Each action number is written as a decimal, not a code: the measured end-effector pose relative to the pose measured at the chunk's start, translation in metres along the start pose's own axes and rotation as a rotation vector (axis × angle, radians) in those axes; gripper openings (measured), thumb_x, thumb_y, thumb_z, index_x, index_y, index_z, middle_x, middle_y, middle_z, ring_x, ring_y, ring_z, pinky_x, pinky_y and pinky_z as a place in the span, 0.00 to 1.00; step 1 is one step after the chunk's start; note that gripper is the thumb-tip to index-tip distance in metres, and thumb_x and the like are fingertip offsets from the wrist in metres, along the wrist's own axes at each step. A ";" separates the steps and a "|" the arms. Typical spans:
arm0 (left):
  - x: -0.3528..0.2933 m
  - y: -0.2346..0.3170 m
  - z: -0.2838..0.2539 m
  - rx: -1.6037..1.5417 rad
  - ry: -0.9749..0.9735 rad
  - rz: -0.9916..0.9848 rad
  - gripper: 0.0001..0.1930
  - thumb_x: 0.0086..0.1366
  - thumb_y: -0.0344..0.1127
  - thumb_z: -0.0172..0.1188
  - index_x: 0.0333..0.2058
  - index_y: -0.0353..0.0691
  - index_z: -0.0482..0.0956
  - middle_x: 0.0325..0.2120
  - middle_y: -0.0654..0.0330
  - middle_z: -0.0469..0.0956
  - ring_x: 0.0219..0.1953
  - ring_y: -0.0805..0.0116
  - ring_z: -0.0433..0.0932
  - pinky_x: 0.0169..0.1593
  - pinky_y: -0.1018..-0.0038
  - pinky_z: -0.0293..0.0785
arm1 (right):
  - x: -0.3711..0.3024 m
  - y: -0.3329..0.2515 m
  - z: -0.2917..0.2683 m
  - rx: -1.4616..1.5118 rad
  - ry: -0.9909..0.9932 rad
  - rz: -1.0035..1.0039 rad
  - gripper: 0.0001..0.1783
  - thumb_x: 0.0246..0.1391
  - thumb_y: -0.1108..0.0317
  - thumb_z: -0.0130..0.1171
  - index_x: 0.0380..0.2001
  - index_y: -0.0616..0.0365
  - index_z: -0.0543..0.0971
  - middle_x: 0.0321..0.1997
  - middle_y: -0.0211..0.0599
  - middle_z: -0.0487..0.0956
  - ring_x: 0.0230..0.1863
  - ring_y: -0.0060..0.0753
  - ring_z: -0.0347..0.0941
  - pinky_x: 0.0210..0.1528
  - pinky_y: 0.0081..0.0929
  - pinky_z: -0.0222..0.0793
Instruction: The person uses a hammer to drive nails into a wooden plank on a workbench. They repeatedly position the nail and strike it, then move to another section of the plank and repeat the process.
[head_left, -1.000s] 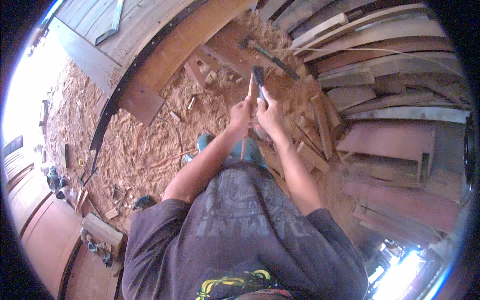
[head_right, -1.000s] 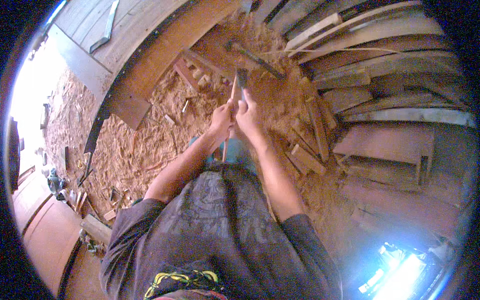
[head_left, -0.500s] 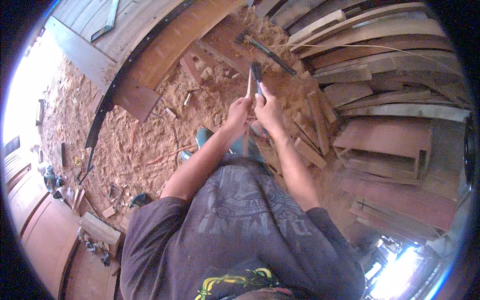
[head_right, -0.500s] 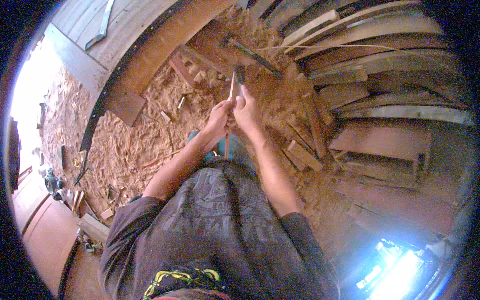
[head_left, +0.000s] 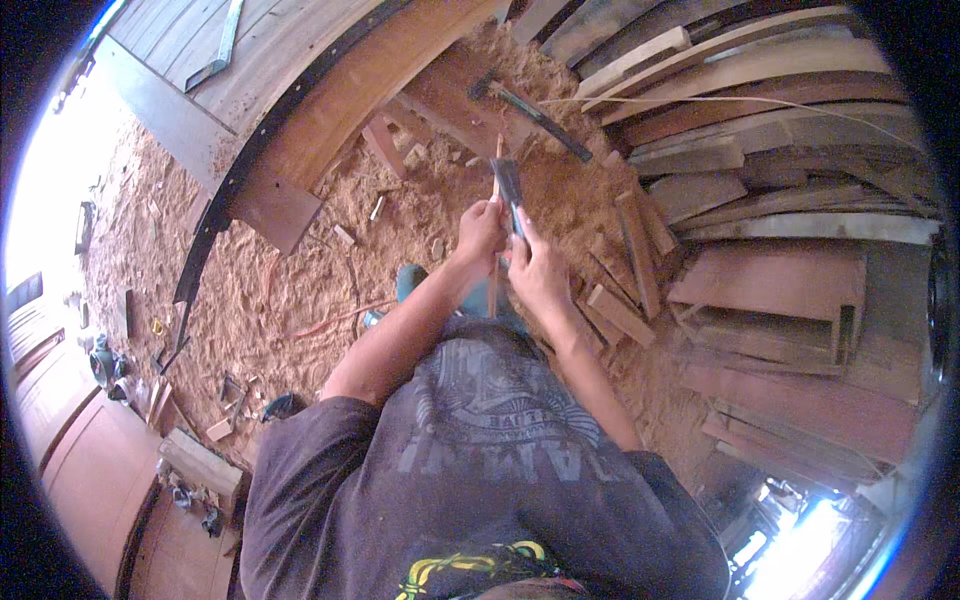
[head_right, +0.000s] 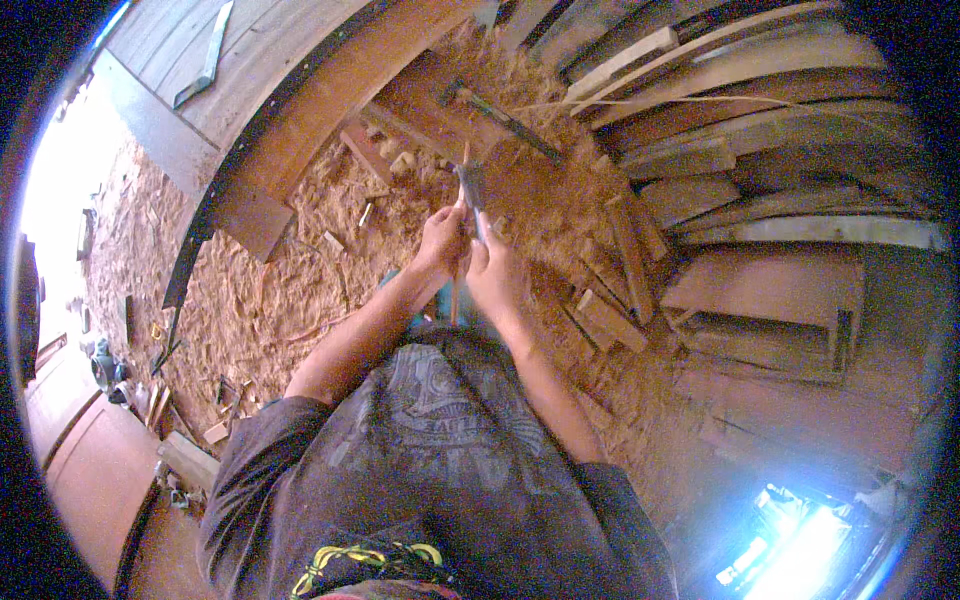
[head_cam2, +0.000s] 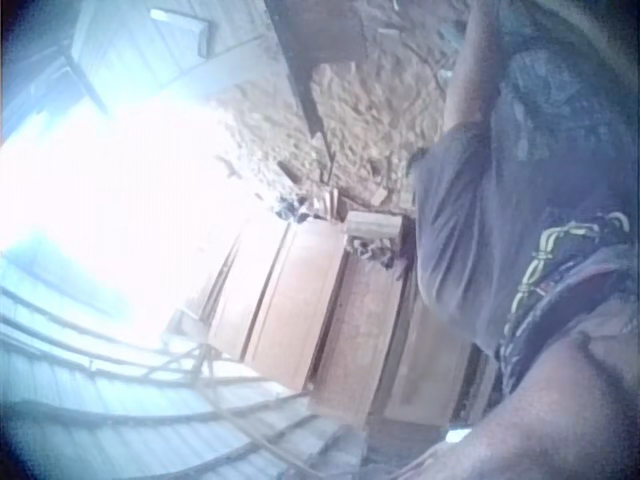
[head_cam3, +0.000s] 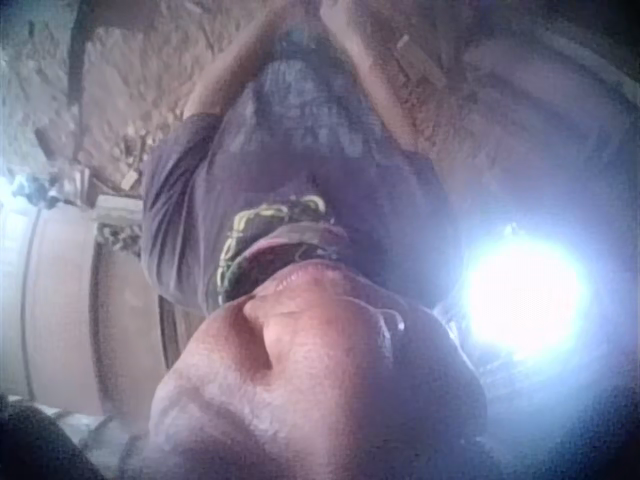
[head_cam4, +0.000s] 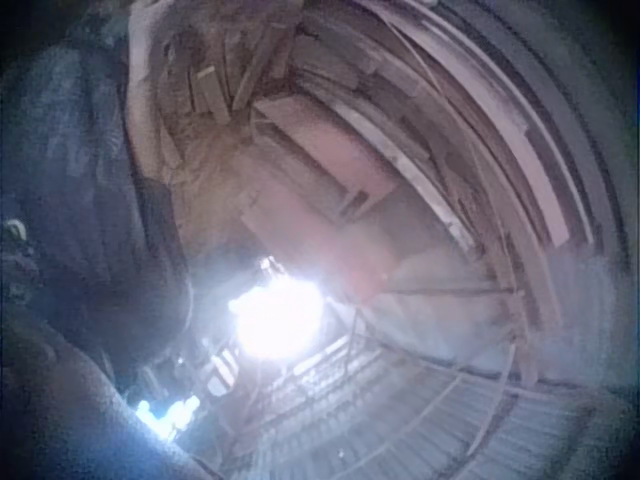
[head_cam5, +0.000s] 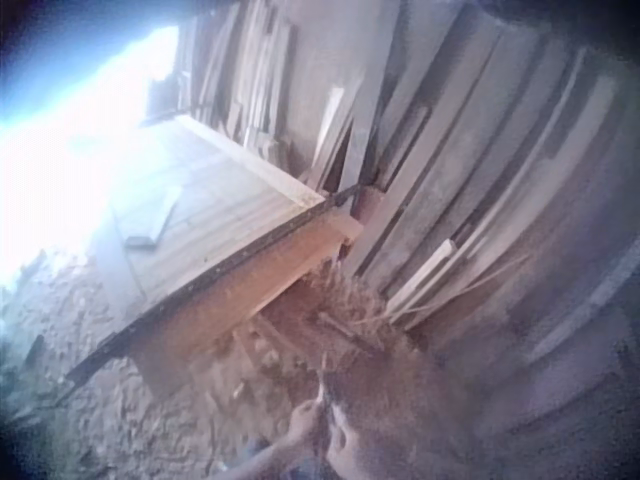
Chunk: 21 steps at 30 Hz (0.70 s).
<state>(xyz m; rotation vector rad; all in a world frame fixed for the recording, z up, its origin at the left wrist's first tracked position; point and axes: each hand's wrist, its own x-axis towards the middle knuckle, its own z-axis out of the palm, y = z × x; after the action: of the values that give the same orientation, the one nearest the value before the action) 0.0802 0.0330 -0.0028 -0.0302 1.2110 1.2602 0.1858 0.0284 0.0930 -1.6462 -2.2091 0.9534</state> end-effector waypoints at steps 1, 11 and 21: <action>0.001 0.001 -0.001 -0.019 -0.005 0.033 0.15 0.76 0.46 0.54 0.37 0.41 0.78 0.20 0.68 0.72 0.18 0.77 0.67 0.19 0.74 0.61 | 0.018 -0.004 0.002 0.063 0.056 -0.033 0.24 0.66 0.66 0.52 0.64 0.57 0.73 0.45 0.64 0.81 0.45 0.58 0.82 0.45 0.44 0.78; 0.000 -0.010 -0.001 0.385 0.210 0.237 0.15 0.72 0.43 0.58 0.35 0.36 0.79 0.24 0.62 0.77 0.23 0.73 0.70 0.26 0.69 0.69 | 0.019 -0.015 -0.001 0.066 -0.031 0.060 0.26 0.66 0.62 0.53 0.65 0.56 0.71 0.41 0.63 0.82 0.43 0.62 0.81 0.45 0.48 0.77; 0.008 -0.014 -0.011 0.646 0.308 0.372 0.17 0.71 0.48 0.61 0.37 0.38 0.80 0.24 0.59 0.79 0.23 0.74 0.74 0.25 0.70 0.69 | 0.026 0.022 0.016 0.051 0.103 -0.091 0.29 0.64 0.64 0.58 0.67 0.56 0.69 0.40 0.54 0.84 0.40 0.50 0.85 0.44 0.42 0.78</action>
<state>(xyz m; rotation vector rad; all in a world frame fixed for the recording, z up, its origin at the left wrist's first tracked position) 0.0812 0.0265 -0.0214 0.5095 1.9125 1.1456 0.1852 0.0496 0.0621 -1.5237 -2.1528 0.8737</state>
